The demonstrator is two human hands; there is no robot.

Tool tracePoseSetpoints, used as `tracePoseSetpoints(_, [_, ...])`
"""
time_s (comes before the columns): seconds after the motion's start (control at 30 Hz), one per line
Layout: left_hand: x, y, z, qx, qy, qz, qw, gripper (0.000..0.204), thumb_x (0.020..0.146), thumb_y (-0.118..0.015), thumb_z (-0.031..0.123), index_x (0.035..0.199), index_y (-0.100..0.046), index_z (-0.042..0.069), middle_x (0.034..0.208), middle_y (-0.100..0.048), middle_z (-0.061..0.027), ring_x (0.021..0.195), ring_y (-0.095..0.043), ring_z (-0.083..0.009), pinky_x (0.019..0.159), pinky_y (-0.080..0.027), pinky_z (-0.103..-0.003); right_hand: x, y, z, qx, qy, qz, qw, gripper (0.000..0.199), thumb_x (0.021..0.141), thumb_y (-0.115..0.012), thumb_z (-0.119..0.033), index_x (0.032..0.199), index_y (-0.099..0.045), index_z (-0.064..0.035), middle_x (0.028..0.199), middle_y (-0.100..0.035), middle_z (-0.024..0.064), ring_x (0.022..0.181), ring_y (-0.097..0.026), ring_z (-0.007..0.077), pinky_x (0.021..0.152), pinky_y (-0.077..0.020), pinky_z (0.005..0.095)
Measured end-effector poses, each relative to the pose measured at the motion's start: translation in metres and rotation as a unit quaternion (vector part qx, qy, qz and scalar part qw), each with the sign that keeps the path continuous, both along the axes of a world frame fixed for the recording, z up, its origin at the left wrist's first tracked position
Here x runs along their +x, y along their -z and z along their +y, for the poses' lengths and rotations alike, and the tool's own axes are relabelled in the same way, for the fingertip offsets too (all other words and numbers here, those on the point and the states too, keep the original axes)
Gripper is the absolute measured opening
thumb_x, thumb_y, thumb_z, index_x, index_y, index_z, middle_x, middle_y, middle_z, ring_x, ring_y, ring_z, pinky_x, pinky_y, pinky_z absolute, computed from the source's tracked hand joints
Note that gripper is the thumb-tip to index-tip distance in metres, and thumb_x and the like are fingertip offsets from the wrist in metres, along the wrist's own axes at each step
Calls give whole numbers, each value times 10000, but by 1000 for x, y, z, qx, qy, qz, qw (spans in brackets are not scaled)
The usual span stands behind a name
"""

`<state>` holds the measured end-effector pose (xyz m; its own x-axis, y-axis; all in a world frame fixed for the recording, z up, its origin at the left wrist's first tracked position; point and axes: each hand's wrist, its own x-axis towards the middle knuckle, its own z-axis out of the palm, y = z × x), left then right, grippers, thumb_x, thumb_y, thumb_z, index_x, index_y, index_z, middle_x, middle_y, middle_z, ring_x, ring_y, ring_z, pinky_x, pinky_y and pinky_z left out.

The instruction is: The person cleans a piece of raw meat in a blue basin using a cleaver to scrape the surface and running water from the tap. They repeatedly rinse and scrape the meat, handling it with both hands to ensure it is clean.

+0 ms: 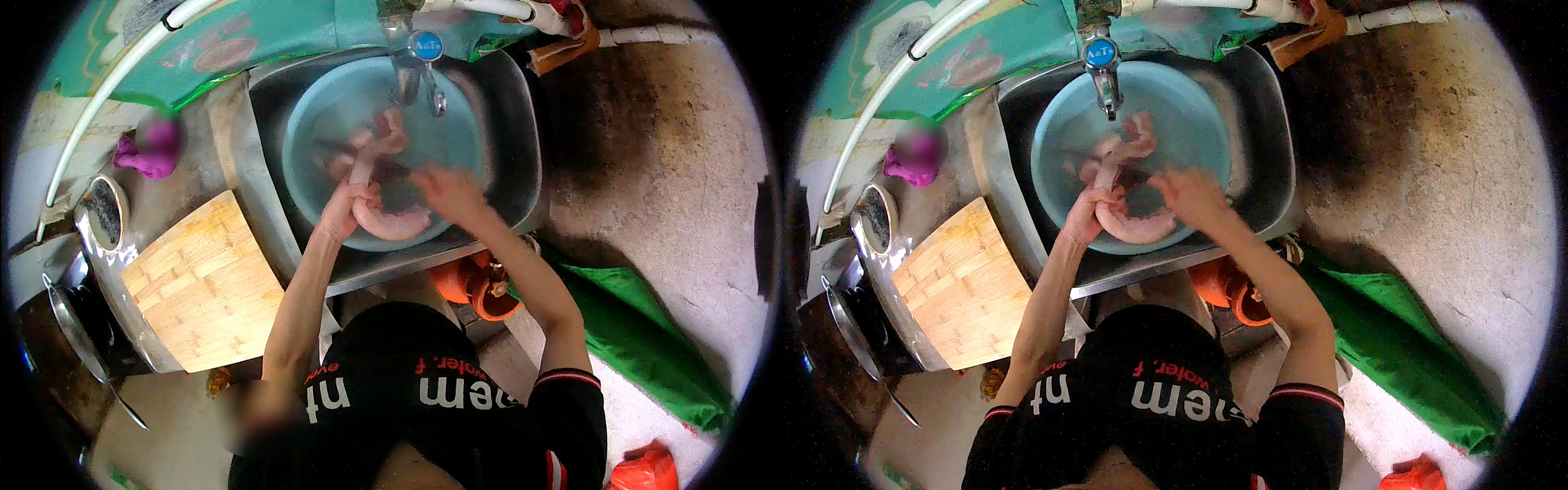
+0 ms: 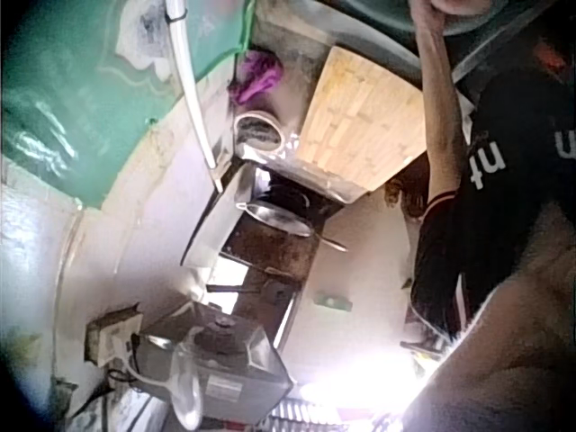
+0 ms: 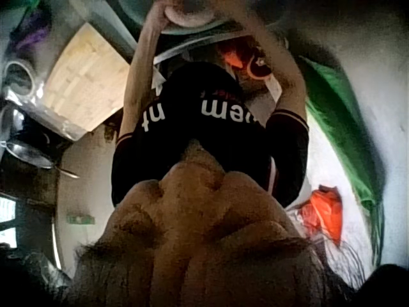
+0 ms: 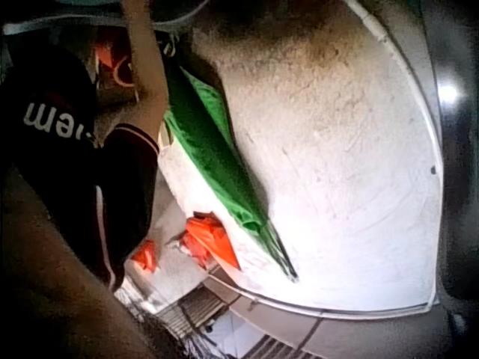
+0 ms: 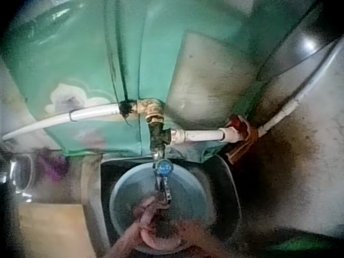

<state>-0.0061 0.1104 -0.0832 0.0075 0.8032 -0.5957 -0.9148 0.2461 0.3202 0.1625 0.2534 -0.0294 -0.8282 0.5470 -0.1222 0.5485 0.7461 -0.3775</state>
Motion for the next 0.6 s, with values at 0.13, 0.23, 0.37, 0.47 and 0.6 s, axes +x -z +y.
tracePoseSetpoints(0.13, [7, -5, 3, -24, -29, -21, 999, 521, 692, -561, 12, 1205, -498, 81, 888, -533, -66, 761, -520, -178, 718, -473, -329, -8, -15, 29, -49, 48, -79, 995, 348, 912, -507, -407, 969, -588, -73, 734, -655, 175, 688, -630, 402, 665, -480, 516])
tracePoseSetpoints(0.23, [2, -13, 5, -36, -5, -21, 999, 478, 687, -559, -2, 1156, -509, 80, 885, -530, -63, 745, -506, -169, 705, -465, -327, 2, -28, -7, -24, -23, -59, 998, 337, 910, -518, -393, 923, -608, -69, 718, -655, 156, 671, -632, 387, 641, -484, 507])
tracePoseSetpoints(0.37, [6, 19, -5, -25, 3, -70, 997, 475, 698, -593, -2, 1156, -481, 55, 804, -529, -54, 700, -550, -195, 659, -495, -361, 5, -11, -12, -2, -41, 69, 997, 329, 899, -545, -371, 833, -607, -55, 628, -625, 160, 601, -623, 383, 571, -477, 511])
tracePoseSetpoints(0.47, [2, 8, -1, 13, -10, -65, 998, 446, 704, -589, -12, 1133, -487, 55, 801, -535, -57, 706, -554, -196, 663, -493, -362, 9, -2, 33, -27, 41, -33, 998, 318, 894, -553, -366, 859, -609, -55, 631, -626, 157, 590, -620, 384, 559, -477, 507])
tracePoseSetpoints(0.6, [7, -8, 2, -35, -32, -44, 998, 424, 706, -576, -29, 1113, -492, 59, 814, -536, -42, 687, -553, -184, 663, -492, -352, -6, -39, -1, -57, 19, -67, 996, 273, 902, -556, -349, 900, -622, -84, 755, -650, 147, 674, -615, 393, 626, -495, 484])
